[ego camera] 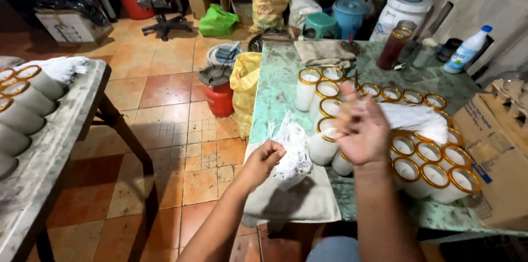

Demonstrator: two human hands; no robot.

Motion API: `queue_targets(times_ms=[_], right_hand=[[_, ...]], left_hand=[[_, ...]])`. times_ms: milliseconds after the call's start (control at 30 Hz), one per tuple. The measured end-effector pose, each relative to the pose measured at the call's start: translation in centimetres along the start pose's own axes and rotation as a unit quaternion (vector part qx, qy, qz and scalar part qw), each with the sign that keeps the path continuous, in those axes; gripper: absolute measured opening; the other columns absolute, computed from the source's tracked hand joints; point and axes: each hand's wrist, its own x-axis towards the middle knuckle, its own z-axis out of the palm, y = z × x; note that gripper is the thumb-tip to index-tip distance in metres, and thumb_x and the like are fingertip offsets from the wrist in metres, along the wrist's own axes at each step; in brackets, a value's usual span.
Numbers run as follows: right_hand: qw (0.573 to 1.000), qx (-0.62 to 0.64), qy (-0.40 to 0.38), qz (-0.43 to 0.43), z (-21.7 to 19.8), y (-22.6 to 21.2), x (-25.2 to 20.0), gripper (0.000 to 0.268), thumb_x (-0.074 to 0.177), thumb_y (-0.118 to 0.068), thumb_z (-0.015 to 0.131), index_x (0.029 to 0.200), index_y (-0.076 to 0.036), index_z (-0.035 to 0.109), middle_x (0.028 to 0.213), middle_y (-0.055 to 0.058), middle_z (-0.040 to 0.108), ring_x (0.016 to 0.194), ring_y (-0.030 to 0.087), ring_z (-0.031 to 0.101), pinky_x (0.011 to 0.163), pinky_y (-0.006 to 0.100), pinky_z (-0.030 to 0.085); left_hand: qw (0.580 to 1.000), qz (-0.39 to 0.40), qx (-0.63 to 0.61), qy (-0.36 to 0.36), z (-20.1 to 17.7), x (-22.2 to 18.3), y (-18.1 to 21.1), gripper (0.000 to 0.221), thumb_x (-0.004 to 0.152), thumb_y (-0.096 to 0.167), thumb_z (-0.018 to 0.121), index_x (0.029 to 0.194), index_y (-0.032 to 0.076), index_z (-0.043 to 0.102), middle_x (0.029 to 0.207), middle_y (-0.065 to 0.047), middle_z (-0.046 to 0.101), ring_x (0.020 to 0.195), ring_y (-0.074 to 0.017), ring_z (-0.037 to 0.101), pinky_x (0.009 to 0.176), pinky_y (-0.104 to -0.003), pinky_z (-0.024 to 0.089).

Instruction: The person is tying knots in candle wicks and organizing them on a table in a candle production area.

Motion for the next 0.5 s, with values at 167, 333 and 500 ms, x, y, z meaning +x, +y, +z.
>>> queue_targets(times_ms=[167, 333, 500], right_hand=[[0.91, -0.293, 0.073, -0.284, 1.8, -0.1, -2.2, 0.06, 0.108, -0.033, 0.051, 0.16, -0.007, 0.033, 0.062, -0.015, 0.027, 0.046, 0.001, 0.023, 0.041, 0.018, 0.02], [0.694, -0.652, 0.207, -0.224, -3.7, 6.9, -2.7, 0.015, 0.087, -0.009, 0.083, 0.1, -0.011, 0.075, 0.085, 0.002, 0.072, 0.081, 0.009, 0.064, 0.08, 0.022, 0.053], [0.652, -0.758, -0.012, 0.021, -6.0, 12.0, -3.3, 0.042, 0.075, -0.013, 0.077, 0.117, -0.009, 0.071, 0.106, 0.016, 0.076, 0.114, 0.033, 0.069, 0.1, 0.045, 0.05]], left_hand=[[0.989, -0.03, 0.137, 0.038, -2.8, 1.5, -8.0, 0.011, 0.098, 0.019, 0.071, 0.098, 0.009, 0.071, 0.067, -0.003, 0.062, 0.065, -0.0155, 0.058, 0.064, -0.029, 0.049], [0.95, -0.071, 0.3, 0.047, -2.2, 1.6, -11.9, 0.008, 0.091, 0.019, 0.073, 0.086, 0.014, 0.078, 0.094, -0.014, 0.074, 0.093, -0.04, 0.072, 0.082, -0.048, 0.057], [0.932, -0.113, 0.339, 0.06, 1.0, -2.0, -5.7, 0.018, 0.089, 0.032, 0.076, 0.092, 0.015, 0.079, 0.095, -0.007, 0.063, 0.094, -0.0329, 0.069, 0.081, -0.044, 0.059]])
